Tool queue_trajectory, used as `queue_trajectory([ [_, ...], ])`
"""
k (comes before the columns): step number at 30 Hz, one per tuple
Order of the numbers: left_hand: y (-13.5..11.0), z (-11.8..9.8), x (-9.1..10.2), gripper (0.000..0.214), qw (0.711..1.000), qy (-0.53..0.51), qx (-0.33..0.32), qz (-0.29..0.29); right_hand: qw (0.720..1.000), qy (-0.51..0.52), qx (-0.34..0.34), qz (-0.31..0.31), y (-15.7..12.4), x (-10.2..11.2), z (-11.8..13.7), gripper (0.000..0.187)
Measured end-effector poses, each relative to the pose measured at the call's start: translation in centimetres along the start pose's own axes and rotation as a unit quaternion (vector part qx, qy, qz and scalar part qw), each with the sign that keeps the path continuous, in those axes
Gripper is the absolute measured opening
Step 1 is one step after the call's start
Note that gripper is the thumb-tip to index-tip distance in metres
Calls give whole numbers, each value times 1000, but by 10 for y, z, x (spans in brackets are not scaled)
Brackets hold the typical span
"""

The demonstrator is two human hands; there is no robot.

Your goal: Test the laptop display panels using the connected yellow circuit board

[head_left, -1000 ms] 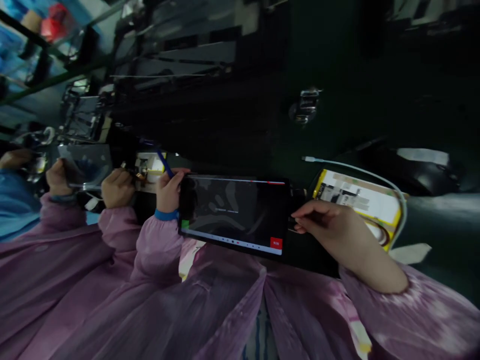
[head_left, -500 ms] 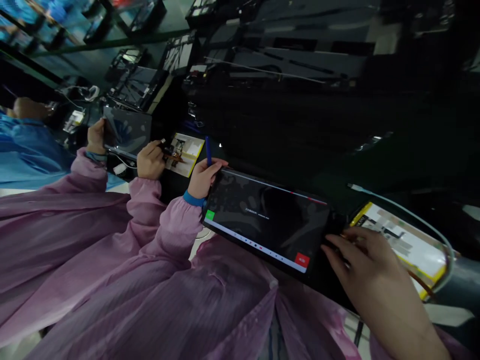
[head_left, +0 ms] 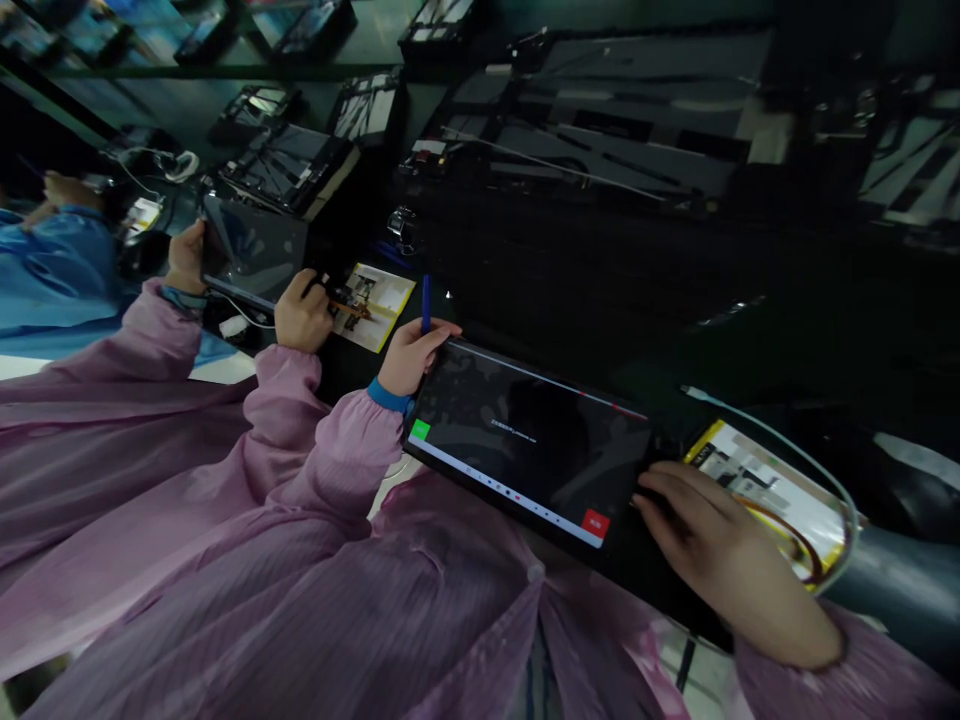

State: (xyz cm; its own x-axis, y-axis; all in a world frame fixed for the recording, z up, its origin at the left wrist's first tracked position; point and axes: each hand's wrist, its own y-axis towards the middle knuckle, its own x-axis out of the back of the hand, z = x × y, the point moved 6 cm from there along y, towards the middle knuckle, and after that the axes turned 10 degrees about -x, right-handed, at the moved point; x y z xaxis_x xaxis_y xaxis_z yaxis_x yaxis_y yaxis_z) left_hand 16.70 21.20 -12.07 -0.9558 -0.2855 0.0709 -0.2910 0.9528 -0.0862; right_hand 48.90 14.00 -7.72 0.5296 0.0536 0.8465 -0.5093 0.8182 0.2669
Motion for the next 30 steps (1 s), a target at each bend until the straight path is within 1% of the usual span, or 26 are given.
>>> queue_trajectory([
  [4, 0, -1, -1, 15, 1000, 12, -4, 4, 999, 44, -11, -1, 2, 4, -5, 8],
  [8, 0, -3, -1, 17, 1000, 15, -9, 5, 997, 80, -20, 1, 5, 3, -10, 9],
  [11, 0, -3, -1, 16, 1000, 11, -10, -2, 996, 86, -25, -19, 6, 4, -10, 10],
  [14, 0, -1, 0, 15, 1000, 9, -6, -4, 995, 90, -32, -23, 3, 11, -8, 13],
  [17, 1, 0, 1, 15, 1000, 9, -8, -2, 993, 100, -62, -21, 2, 23, -14, 15],
  [19, 0, 0, 1, 16, 1000, 9, -7, -2, 991, 86, -88, -61, 4, 35, -22, 15],
  [20, 0, 0, 1, 16, 1000, 9, -6, -2, 989, 64, -100, -85, 6, 40, -27, 16],
  [22, 0, -1, 1, 17, 1000, 9, -5, 0, 986, -14, -109, -128, 12, 44, -29, 20],
  [24, -1, -2, 0, 18, 1000, 6, -7, 4, 978, -104, -110, -146, 20, 39, -20, 31],
  [25, -1, -2, 0, 18, 1000, 4, -8, 7, 974, -130, -111, -150, 24, 34, -10, 35],
  [27, -1, -3, -1, 18, 1000, 2, -7, 10, 975, -131, -107, -145, 31, 18, 21, 40],
  [28, -1, -3, -1, 18, 1000, 1, -3, 13, 982, -107, -88, -126, 33, 7, 41, 41],
  [30, -1, -3, -1, 16, 1000, -2, 6, 17, 996, -68, -36, -37, 37, -25, 83, 41],
])
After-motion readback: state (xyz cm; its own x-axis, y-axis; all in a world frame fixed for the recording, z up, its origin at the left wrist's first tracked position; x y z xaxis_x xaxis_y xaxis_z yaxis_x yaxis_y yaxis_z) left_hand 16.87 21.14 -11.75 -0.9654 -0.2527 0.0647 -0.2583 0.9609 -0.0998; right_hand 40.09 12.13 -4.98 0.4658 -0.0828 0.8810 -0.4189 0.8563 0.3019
